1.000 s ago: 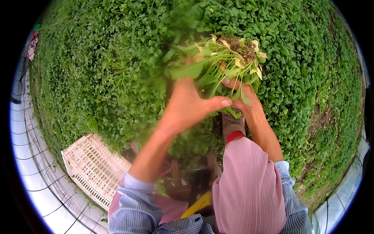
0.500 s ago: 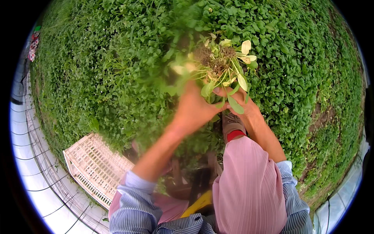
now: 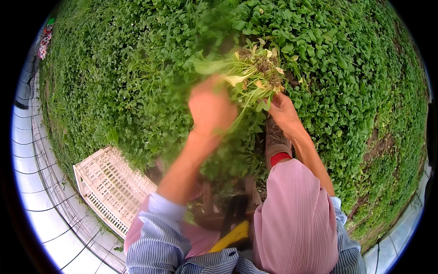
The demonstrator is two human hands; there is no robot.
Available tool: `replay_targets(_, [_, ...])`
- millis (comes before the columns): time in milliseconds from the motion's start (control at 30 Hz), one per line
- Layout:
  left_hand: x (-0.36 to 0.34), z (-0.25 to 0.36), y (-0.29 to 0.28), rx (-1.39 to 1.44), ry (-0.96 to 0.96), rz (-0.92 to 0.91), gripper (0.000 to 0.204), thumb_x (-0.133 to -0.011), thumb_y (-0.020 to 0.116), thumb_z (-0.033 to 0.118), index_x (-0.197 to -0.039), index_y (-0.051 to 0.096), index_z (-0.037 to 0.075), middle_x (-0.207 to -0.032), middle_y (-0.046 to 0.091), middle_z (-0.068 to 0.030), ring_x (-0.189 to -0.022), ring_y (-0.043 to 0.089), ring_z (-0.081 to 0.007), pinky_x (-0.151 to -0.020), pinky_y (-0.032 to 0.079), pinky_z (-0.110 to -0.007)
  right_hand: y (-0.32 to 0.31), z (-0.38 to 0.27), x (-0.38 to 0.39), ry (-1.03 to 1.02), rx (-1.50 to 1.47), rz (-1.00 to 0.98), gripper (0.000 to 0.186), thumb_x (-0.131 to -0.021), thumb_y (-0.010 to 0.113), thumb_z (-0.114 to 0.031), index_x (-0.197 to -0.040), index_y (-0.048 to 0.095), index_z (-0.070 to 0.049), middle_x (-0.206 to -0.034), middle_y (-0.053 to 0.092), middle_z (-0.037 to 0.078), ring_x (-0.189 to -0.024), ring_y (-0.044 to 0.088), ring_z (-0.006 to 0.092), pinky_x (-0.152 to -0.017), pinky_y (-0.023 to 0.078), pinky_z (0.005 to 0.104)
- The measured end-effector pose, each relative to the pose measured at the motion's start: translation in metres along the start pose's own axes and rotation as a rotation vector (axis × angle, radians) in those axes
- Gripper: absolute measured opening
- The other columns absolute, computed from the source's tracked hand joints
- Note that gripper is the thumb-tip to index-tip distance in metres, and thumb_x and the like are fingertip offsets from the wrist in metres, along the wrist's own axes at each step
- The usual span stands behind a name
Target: The person squats in a dense patch of low-growing green plants and repeatedly pulls up small bunches by hand. The harvested plants are gathered in the left hand and then placed into a white plastic basket positioned on the ground nearby.
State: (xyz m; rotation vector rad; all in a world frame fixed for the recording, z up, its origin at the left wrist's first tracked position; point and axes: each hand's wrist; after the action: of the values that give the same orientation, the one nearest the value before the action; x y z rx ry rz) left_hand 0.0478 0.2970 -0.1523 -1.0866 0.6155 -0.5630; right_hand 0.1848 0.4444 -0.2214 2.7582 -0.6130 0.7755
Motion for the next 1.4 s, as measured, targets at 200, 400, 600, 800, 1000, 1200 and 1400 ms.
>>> replay_targets(200, [0.003, -0.021, 0.001, -0.069, 0.004, 0.026, 0.032, -0.068, 0.066, 0.005, -0.097, 0.052, 0.002, -0.076, 0.060, -0.0172, -0.070, 0.060, -0.0391, -0.060, 0.047, -0.045, 0.017, -0.053, 0.031, 0.072, -0.193, -0.148, 0.029, -0.093, 0.064, -0.030, -0.095, 0.065, -0.001, -0.071, 0.058, -0.001, -0.064, 0.051, 0.0075, -0.061, 0.042, 0.0229])
replay_targets(400, [0.003, -0.011, 0.012, -0.075, -0.047, -0.049, 0.048, -0.066, 0.071, 0.015, -0.111, 0.055, 0.005, -0.079, 0.060, -0.0118, -0.071, 0.061, -0.0317, -0.060, 0.048, -0.041, 0.049, -0.078, 0.023, 0.198, -0.329, -0.322, 0.024, -0.094, 0.060, -0.025, -0.093, 0.066, -0.001, -0.063, 0.048, -0.004, -0.057, 0.042, 0.0057, -0.049, 0.032, 0.0237])
replay_targets(600, [-0.001, -0.005, 0.008, 0.275, -0.517, -0.294, 0.047, -0.073, 0.075, 0.020, -0.110, 0.057, -0.002, -0.086, 0.068, -0.0201, -0.077, 0.068, -0.0326, -0.073, 0.053, -0.040, 0.039, -0.056, 0.024, 0.029, -0.017, -0.202, 0.026, -0.094, 0.060, -0.025, -0.084, 0.065, -0.001, -0.067, 0.055, -0.002, -0.060, 0.047, 0.0079, -0.054, 0.037, 0.0248])
replay_targets(800, [0.006, 0.006, 0.002, 1.026, -0.771, -0.503, 0.048, -0.076, 0.073, 0.012, -0.118, 0.055, -0.002, -0.094, 0.066, -0.0087, -0.081, 0.063, -0.0189, -0.075, 0.053, -0.036, 0.044, -0.059, 0.024, -0.282, 0.237, -0.077, 0.027, -0.095, 0.056, -0.023, -0.084, 0.061, 0.001, -0.067, 0.057, 0.012, -0.060, 0.049, 0.0191, -0.059, 0.041, 0.0341])
replay_targets(1000, [0.021, -0.009, -0.009, 1.604, -0.799, -0.660, 0.070, -0.075, 0.075, 0.018, -0.135, 0.043, 0.002, -0.124, 0.054, -0.0114, -0.113, 0.052, -0.0203, -0.093, 0.044, -0.035, 0.045, -0.060, 0.019, -0.556, 0.440, 0.055, 0.021, -0.091, 0.060, -0.020, -0.081, 0.056, -0.001, -0.067, 0.054, 0.015, -0.062, 0.053, 0.0307, -0.060, 0.041, 0.0408])
replay_targets(1200, [0.029, 0.012, -0.013, 1.637, -1.123, -0.524, 0.076, -0.076, 0.074, 0.029, -0.139, 0.040, 0.004, -0.133, 0.050, -0.0130, -0.121, 0.050, -0.0275, -0.100, 0.043, -0.039, 0.048, -0.057, 0.019, -0.924, 0.850, 0.045, 0.020, -0.080, 0.067, -0.019, -0.091, 0.057, -0.006, -0.081, 0.056, 0.010, -0.080, 0.054, 0.0297, -0.071, 0.043, 0.0426])
replay_targets(1400, [0.031, 0.001, 0.006, 2.061, -0.906, -0.426, 0.068, -0.079, 0.070, 0.034, -0.133, 0.045, 0.001, -0.137, 0.050, -0.0184, -0.125, 0.049, -0.0306, -0.106, 0.040, -0.045, 0.049, -0.064, 0.027, -1.010, 0.697, -0.139, 0.024, -0.077, 0.069, -0.012, -0.098, 0.058, -0.004, -0.091, 0.057, 0.013, -0.088, 0.055, 0.0320, -0.077, 0.046, 0.0414])
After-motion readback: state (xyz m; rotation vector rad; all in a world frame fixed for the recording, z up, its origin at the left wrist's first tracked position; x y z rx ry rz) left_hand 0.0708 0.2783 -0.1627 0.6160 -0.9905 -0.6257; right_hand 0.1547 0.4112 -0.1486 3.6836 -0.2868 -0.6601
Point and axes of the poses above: each hand's wrist, its own x-axis away from the middle knuckle, its own y-axis out of the palm, z = x × y
